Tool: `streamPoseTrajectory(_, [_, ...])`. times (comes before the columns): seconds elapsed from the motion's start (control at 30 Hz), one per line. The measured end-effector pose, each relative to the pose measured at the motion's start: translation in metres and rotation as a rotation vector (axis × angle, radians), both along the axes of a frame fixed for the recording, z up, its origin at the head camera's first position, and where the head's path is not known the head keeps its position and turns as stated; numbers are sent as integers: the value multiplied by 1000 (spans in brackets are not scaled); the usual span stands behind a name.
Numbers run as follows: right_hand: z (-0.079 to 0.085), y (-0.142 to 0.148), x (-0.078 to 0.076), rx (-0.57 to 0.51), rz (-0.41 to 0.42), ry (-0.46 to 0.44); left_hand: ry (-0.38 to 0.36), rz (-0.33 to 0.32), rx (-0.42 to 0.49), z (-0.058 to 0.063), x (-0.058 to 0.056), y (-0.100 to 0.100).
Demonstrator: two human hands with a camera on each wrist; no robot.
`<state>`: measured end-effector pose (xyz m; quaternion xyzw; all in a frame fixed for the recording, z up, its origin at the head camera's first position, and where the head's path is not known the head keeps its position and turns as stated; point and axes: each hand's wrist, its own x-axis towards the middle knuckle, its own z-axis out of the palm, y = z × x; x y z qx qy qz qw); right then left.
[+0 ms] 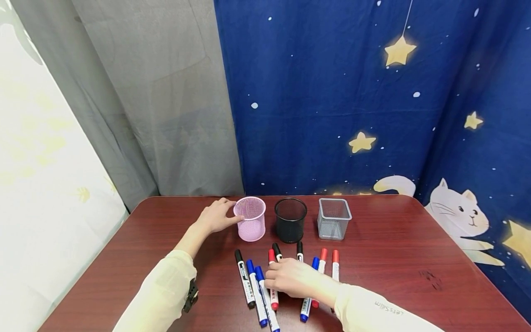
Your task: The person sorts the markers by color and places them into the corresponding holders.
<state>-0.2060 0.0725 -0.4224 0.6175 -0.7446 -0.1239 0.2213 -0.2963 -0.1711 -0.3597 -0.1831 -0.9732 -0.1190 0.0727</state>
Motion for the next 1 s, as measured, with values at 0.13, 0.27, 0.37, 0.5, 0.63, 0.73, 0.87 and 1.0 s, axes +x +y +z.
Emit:
streamPoseTrajectory(0.13, [5,3,0,-49,11,-48,0,0,1,0,0,0])
streamPoseTrajectory(0.27, [13,5,1,-98,10,-121,4,2,4,0,0,-1])
streamPoseTrajectory(0.37, [20,6,2,-144,21,-171,0,2,5,1,1,0])
streamPoseTrajectory(0.5, [27,8,4,-241,53,-251,-12,8,4,1,1,0])
streamPoseTrajectory(0.63, [34,9,7,-365,93,-334,-15,11,3,2,1,0])
streamPoseTrajectory(0.73, [39,10,9,-437,115,-385,-18,11,1,2,2,0])
streamPoseTrajectory(0.87, [45,10,10,-504,114,-452,-23,10,3,2,1,1])
streamPoseTrajectory(1.0, [53,10,10,-605,121,-533,-23,7,4,2,1,1])
